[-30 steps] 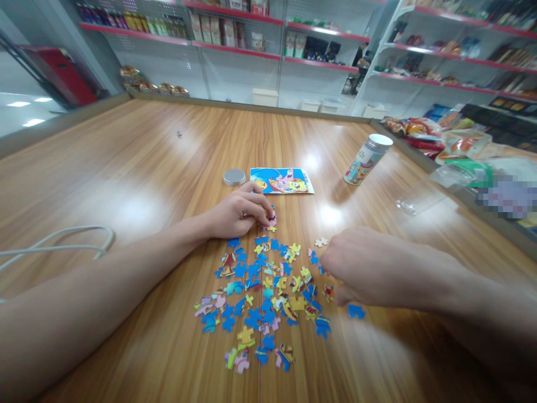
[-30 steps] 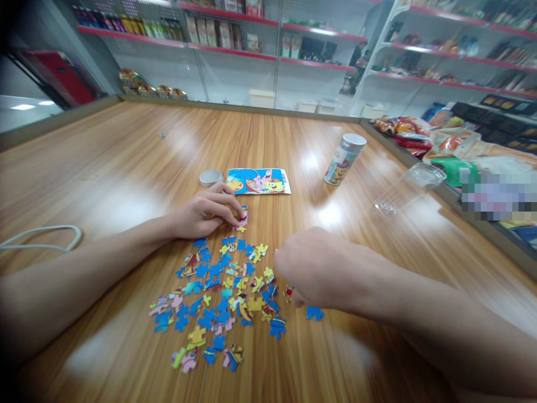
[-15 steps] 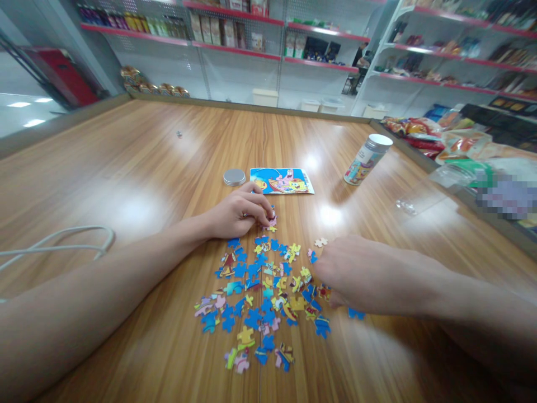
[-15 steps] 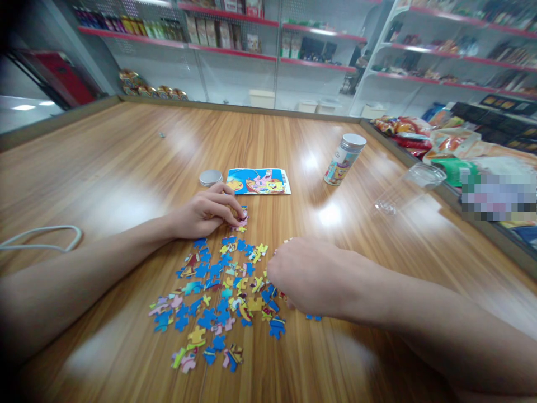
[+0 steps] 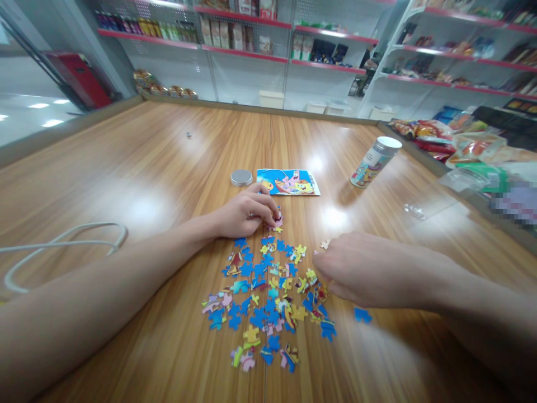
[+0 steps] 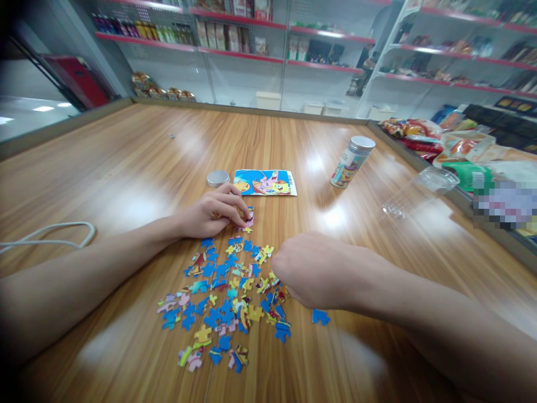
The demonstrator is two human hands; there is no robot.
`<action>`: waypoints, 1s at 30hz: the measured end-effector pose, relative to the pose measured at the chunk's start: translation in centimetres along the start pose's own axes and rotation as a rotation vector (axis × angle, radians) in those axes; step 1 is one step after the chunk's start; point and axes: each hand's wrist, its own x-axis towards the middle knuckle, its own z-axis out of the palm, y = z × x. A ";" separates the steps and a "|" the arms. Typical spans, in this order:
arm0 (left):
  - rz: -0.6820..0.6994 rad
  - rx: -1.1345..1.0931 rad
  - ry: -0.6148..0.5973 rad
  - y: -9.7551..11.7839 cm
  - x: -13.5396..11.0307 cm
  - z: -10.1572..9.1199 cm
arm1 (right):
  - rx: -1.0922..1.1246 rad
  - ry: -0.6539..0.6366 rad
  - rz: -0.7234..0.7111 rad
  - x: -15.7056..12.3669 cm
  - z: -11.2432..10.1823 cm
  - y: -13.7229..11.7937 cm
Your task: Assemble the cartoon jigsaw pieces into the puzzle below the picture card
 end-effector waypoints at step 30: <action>-0.002 0.004 -0.005 0.2 0.2 -0.1 | 0.021 -0.029 -0.099 1.2 -0.1 0.2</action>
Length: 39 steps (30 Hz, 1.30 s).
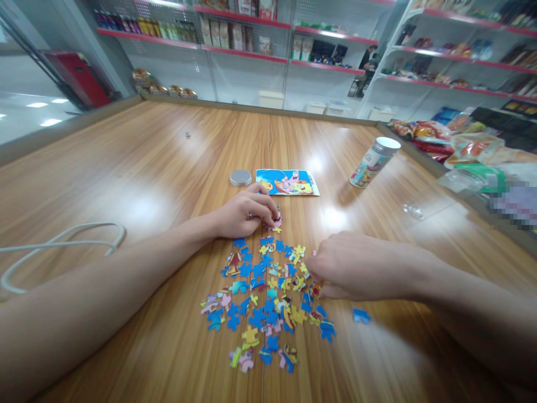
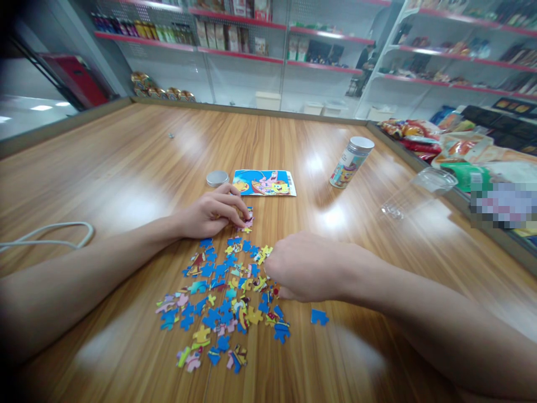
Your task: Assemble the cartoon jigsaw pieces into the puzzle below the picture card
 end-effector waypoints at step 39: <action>-0.026 0.008 -0.012 -0.1 -0.2 0.2 | 0.586 0.608 0.173 5.4 4.9 7.8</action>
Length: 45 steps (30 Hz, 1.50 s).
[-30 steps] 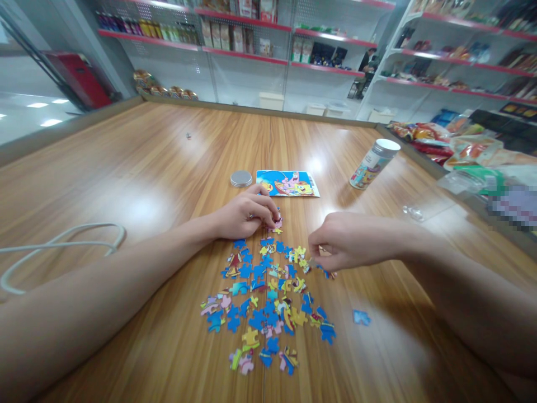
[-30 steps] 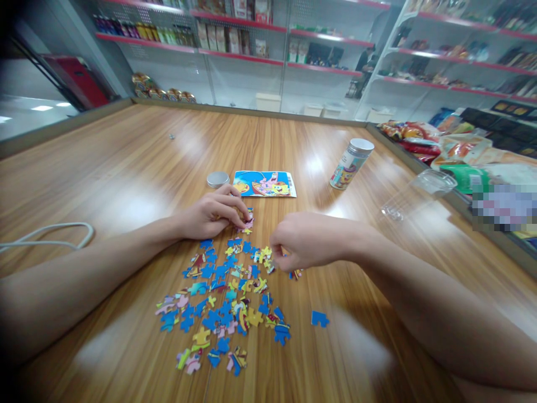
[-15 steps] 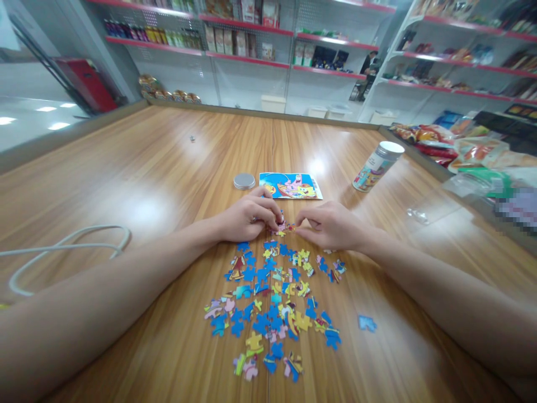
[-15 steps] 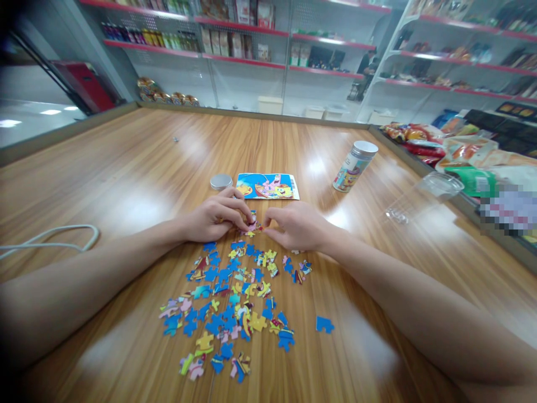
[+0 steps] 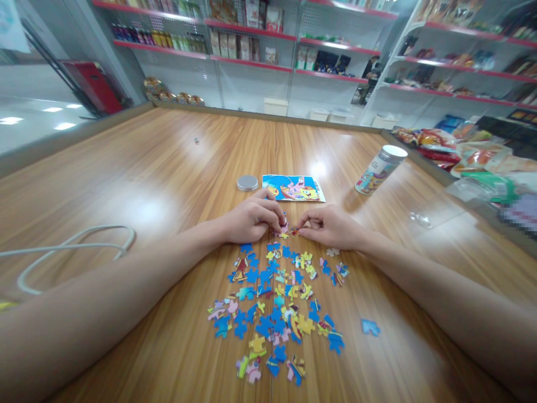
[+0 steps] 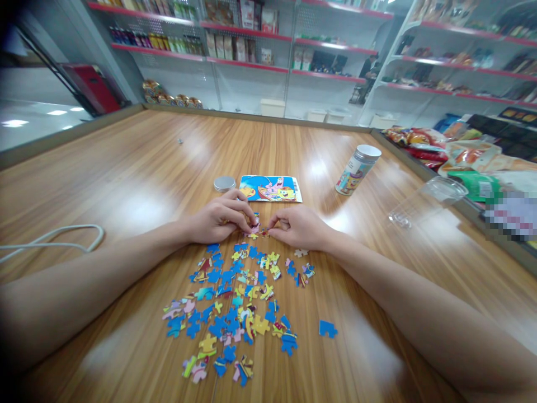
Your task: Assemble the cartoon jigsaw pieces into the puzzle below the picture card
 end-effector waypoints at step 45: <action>0.063 0.009 0.031 -0.3 0.1 0.3 | -0.179 -0.050 -0.164 -0.4 0.0 -1.7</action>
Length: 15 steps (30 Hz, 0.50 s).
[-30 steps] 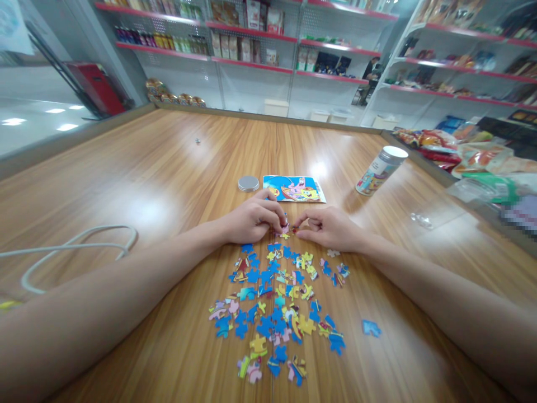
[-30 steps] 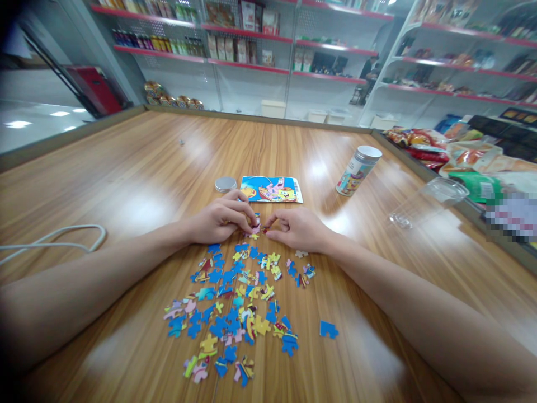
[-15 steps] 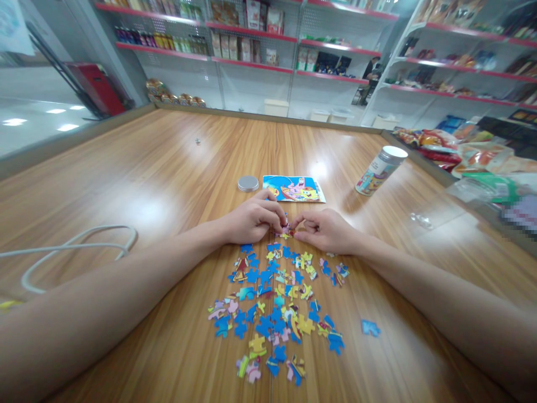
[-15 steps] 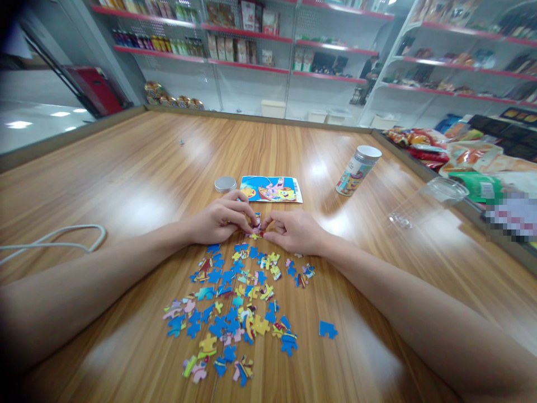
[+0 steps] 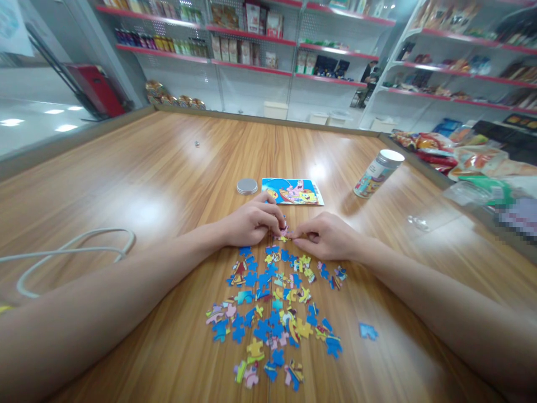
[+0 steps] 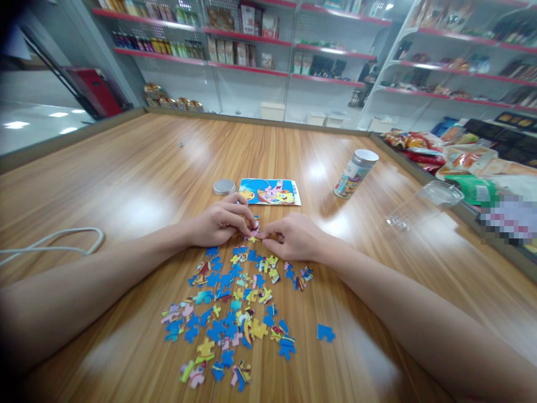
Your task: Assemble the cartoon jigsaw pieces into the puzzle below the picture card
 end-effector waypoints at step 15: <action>0.000 -0.023 -0.034 -0.1 0.1 0.4 | -0.207 0.021 0.152 0.4 0.9 -2.0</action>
